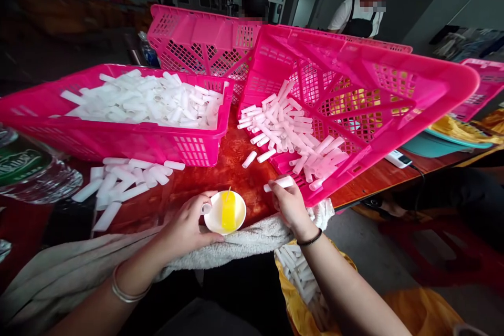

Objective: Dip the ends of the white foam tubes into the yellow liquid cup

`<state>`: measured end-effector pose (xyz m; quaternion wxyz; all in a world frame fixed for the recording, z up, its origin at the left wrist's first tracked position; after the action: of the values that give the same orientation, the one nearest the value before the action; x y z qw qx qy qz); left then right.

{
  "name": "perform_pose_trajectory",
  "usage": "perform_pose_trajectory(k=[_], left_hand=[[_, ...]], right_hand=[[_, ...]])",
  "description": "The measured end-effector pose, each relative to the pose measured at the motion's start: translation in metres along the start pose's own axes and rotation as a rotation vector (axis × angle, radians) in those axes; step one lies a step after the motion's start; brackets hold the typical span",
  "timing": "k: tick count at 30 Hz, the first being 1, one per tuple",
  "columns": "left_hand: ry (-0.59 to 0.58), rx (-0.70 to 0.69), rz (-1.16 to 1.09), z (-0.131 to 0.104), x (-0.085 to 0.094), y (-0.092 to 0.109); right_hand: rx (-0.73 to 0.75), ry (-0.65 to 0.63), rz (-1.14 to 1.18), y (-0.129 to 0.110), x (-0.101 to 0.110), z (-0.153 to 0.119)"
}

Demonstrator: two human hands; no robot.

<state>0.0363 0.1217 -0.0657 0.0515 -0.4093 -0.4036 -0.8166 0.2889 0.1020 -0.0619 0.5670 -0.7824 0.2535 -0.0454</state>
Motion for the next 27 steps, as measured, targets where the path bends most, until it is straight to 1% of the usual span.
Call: perform_pose_trajectory(k=[5, 7, 8, 12, 14, 15, 17, 19, 22, 23, 24, 25, 27], left_hand=[[0.002, 0.032, 0.020, -0.003, -0.001, -0.005], [-0.007, 0.036, 0.025, -0.003, 0.000, -0.004], [-0.015, 0.045, 0.023, -0.003, 0.000, -0.003], [-0.037, 0.097, -0.024, -0.002, -0.001, -0.005], [-0.034, 0.102, -0.048, -0.003, -0.001, -0.005], [-0.035, 0.102, -0.055, -0.003, -0.001, -0.006], [-0.039, 0.106, -0.059, -0.004, -0.001, -0.006], [-0.031, 0.108, -0.057, -0.004, 0.000, -0.006], [-0.024, 0.115, -0.069, -0.003, 0.000, -0.005], [-0.026, 0.123, -0.076, -0.003, 0.000, -0.005], [-0.028, 0.130, -0.085, -0.003, -0.001, -0.006], [-0.028, 0.131, -0.092, -0.003, -0.001, -0.006], [-0.024, 0.122, -0.100, -0.004, -0.001, -0.006]], right_hand=[[0.133, -0.124, -0.222, -0.013, -0.003, 0.002], [0.163, -0.143, -0.227, -0.014, -0.004, 0.001], [0.143, -0.163, -0.200, -0.013, -0.004, 0.000], [-0.049, -0.302, -0.042, 0.001, -0.008, -0.008], [-0.053, -0.367, -0.067, 0.007, -0.011, -0.015], [-0.019, -0.405, -0.117, 0.009, -0.013, -0.019], [0.125, -0.464, -0.276, 0.011, -0.018, -0.028], [0.347, -0.481, -0.522, 0.011, -0.022, -0.036], [0.740, -0.491, -0.928, 0.010, -0.028, -0.044], [0.829, -0.511, -1.015, 0.011, -0.030, -0.045], [0.873, -0.533, -1.052, 0.012, -0.030, -0.045], [0.874, -0.551, -1.049, 0.012, -0.031, -0.045], [0.791, -0.566, -0.982, 0.011, -0.033, -0.043]])
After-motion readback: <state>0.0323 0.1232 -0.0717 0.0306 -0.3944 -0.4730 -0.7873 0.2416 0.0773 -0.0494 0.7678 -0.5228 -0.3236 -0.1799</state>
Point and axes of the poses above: each hand's wrist, its own z-axis towards the middle knuckle, its own x-axis out of the back of the hand, y = z × x, the point moved 4 cm from there along z, towards the middle knuckle, and after that the axes turned 10 degrees about -x, right-handed, at the moved point
